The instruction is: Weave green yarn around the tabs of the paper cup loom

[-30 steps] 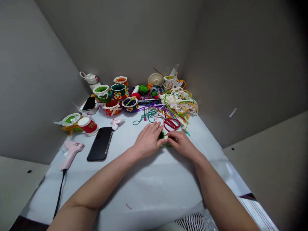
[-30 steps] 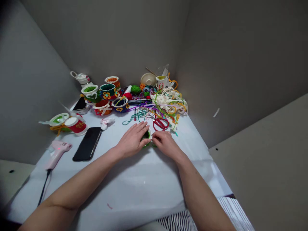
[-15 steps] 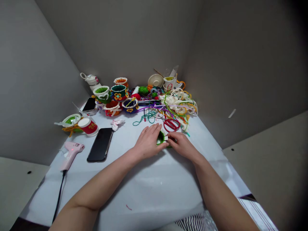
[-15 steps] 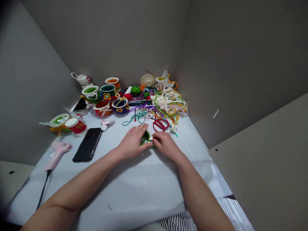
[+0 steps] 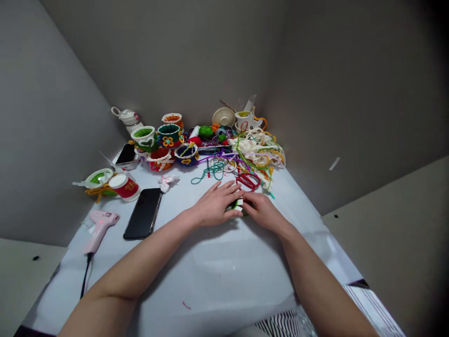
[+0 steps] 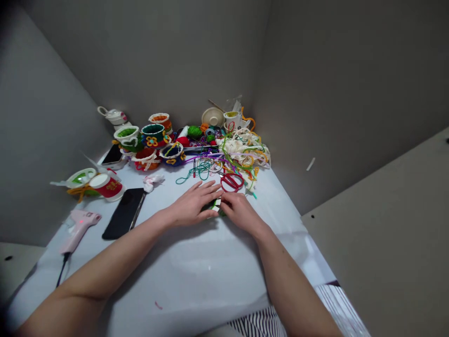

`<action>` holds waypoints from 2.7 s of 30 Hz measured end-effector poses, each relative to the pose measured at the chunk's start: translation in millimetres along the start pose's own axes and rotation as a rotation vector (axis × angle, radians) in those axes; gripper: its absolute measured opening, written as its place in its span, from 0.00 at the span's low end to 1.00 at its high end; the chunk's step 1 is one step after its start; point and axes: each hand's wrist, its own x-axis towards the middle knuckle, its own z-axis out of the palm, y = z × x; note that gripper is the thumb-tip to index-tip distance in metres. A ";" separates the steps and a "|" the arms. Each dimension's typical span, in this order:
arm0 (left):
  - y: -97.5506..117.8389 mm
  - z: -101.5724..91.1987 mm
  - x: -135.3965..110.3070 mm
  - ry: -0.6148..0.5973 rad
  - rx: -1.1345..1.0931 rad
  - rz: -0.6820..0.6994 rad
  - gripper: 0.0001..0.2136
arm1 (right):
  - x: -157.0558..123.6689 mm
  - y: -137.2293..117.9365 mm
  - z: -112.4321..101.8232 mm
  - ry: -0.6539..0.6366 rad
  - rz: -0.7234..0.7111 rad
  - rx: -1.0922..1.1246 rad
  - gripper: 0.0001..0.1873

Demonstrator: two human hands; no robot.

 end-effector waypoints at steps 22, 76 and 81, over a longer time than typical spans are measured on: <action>-56.6 -27.8 60.3 -0.254 -0.678 -0.067 0.16 | 1.8 3.1 -2.0 0.010 0.029 0.001 0.09; -34.0 -13.4 25.6 -0.049 -0.828 -0.447 0.11 | -2.6 12.6 -21.7 0.086 0.118 0.122 0.09; -38.2 -11.9 25.1 -0.075 -0.789 -0.410 0.10 | -2.1 12.9 -21.1 -0.045 0.070 0.084 0.08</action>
